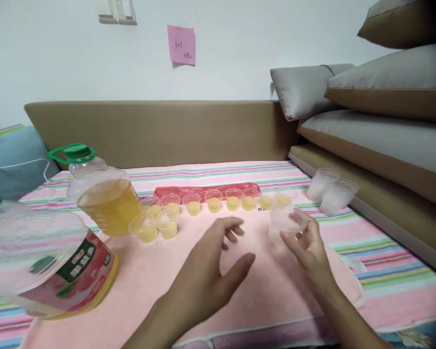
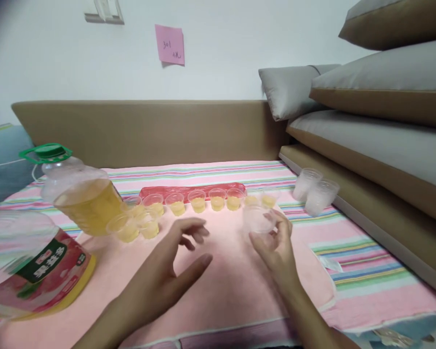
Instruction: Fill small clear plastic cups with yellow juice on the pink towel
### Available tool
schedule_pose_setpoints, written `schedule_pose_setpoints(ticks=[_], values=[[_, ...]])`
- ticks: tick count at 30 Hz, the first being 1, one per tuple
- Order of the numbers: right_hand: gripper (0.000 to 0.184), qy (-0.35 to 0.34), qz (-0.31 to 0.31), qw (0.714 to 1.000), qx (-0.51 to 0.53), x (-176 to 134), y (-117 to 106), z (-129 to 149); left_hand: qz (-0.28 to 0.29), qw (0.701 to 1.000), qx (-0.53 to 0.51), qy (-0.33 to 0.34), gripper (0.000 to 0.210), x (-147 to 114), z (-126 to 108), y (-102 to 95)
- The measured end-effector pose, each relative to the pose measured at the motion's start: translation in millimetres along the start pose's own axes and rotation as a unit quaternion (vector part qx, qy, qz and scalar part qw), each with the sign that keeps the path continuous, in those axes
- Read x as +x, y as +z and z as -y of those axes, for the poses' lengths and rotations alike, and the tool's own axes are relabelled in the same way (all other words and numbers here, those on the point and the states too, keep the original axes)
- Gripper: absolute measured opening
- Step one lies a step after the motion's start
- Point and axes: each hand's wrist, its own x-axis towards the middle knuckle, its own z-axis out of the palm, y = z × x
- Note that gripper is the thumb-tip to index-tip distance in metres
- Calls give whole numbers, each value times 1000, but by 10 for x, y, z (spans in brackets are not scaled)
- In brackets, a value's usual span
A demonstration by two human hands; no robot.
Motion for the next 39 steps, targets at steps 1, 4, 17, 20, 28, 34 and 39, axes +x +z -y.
schedule_pose_setpoints(ticks=[1, 4, 17, 20, 28, 34, 39], values=[[71, 11, 32, 999, 36, -68, 81, 29, -36, 999, -6, -3, 51, 38, 39, -35], [71, 12, 94, 992, 87, -251, 272, 103, -57, 997, -49, -35, 80, 73, 175, -33], [61, -114, 100, 988, -25, -415, 463, 187, -36, 991, -117, -52, 102, 138, 364, 228], [52, -130, 95, 985, -55, -435, 469, 231, -39, 991, -114, -52, 100, 139, 356, 320], [48, -156, 89, 979, -91, -457, 469, 274, -89, 988, -90, -87, 88, 144, 333, 445], [48, -162, 91, 978, -99, -484, 497, 278, -102, 986, -95, -88, 85, 151, 325, 461], [48, -165, 94, 977, -97, -504, 513, 275, -98, 988, -100, -70, 82, 146, 348, 482]])
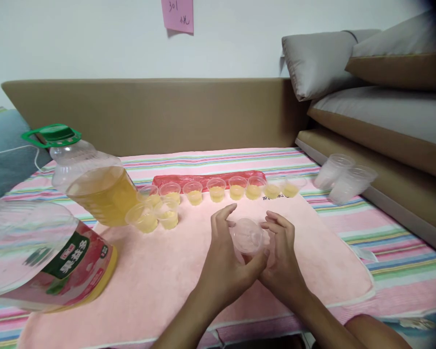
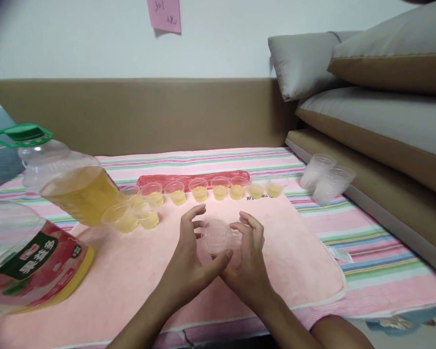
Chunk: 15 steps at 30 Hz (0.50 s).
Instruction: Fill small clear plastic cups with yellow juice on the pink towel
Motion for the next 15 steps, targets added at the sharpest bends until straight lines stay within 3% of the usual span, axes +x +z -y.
schedule_pose_setpoints(ticks=[15], values=[[44, -17, 11, 1000, -4, -17, 14, 15, -10, 999, -19, 42, 84, 4, 19, -16]])
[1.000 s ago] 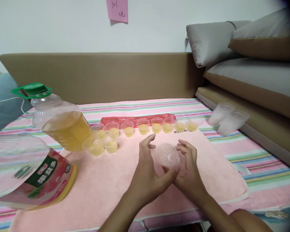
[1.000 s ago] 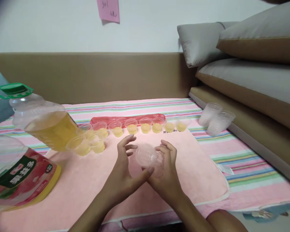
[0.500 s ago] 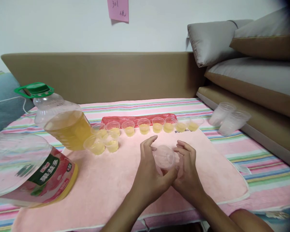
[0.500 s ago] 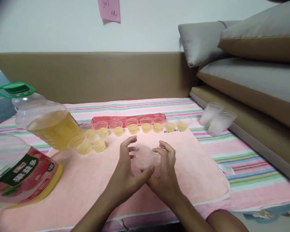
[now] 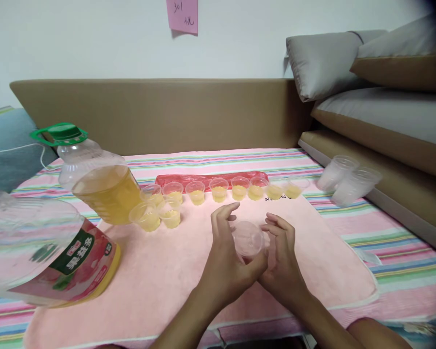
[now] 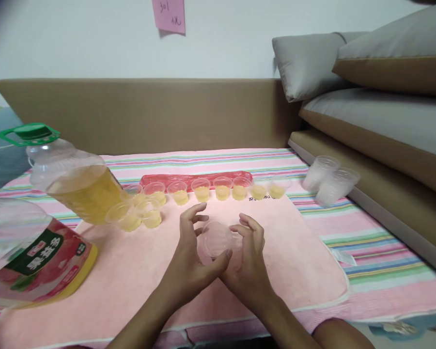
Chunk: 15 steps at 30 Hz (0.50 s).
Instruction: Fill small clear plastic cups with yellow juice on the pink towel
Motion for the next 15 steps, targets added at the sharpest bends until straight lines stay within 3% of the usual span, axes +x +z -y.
schedule_pose_setpoints(ticks=[15], values=[[41, -6, 8, 1000, -1, -7, 8, 33, -7, 1000, 8, 4, 83, 7, 6, -33]])
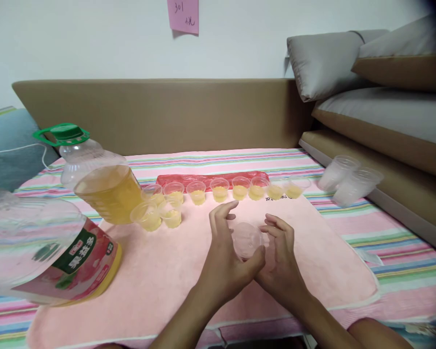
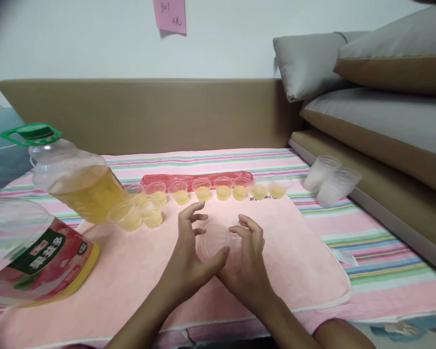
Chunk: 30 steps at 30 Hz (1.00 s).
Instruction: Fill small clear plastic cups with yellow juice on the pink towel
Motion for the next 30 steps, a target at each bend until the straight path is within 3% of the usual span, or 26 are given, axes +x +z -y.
schedule_pose_setpoints(ticks=[12, 30], values=[[48, 1, 4, 1000, 7, -16, 7, -20, 37, 999, 24, -25, 86, 4, -35, -68], [49, 3, 8, 1000, 7, -17, 5, -9, 32, 999, 32, -28, 84, 6, -19, -63]])
